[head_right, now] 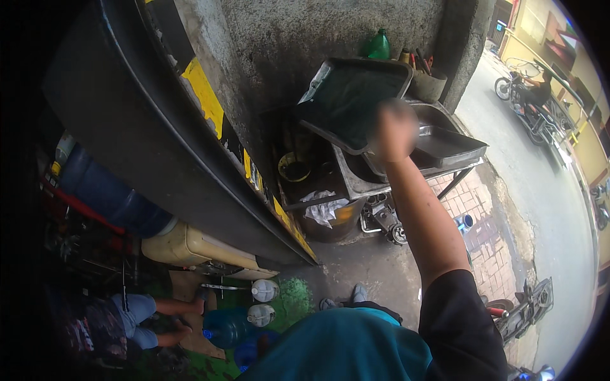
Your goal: The person sits on the ground and works on the rear wheel of a motorcycle, using a wrench to tighten bolts and applying lubricant from a tube. They then stand up, carry a tray of used oil into a workshop, and pour it into a sink.
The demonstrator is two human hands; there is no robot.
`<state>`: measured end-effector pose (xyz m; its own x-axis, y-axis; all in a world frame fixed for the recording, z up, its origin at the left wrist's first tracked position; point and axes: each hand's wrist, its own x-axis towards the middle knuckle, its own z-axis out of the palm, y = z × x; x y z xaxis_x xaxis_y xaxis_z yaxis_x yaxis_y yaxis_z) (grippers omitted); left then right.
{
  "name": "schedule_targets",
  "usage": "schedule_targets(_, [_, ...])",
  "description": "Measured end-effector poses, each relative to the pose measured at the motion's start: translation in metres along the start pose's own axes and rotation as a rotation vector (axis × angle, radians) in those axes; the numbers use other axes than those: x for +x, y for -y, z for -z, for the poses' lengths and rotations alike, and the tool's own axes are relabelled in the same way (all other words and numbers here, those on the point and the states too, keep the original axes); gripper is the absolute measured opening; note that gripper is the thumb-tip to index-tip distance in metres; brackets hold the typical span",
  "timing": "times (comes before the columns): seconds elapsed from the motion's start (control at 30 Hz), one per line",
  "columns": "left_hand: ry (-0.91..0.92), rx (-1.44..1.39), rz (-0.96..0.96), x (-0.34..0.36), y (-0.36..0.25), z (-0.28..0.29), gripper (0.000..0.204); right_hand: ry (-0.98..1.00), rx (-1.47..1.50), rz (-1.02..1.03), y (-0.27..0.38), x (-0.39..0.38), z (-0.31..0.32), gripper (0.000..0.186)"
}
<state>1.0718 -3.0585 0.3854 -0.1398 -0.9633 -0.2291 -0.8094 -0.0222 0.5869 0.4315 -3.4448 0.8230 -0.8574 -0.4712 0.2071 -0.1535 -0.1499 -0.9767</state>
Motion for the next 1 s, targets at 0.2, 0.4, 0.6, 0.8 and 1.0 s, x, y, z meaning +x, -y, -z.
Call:
schedule_targets(0.2, [0.019,0.003,0.064,-0.005,0.010,0.000,0.080,0.048,-0.054,0.058,0.025,-0.020,-0.011,0.048])
schedule_targets(0.4, [0.052,-0.052,0.096,-0.009,0.021,0.002,0.086,0.030,-0.158,0.119,0.022,-0.017,-0.021,0.050])
schedule_targets(0.6, [0.020,0.016,0.092,-0.012,0.027,-0.001,0.085,0.066,-0.229,0.220,0.017,-0.013,-0.032,0.052])
schedule_targets(0.8, [-0.033,0.018,0.059,-0.013,0.036,0.000,0.084,0.110,-0.330,0.295,0.026,-0.023,-0.045,0.057])
schedule_targets(1.0, [-0.081,-0.010,0.030,-0.015,0.037,0.005,0.080,0.202,-0.490,0.395,0.046,-0.042,-0.055,0.059])
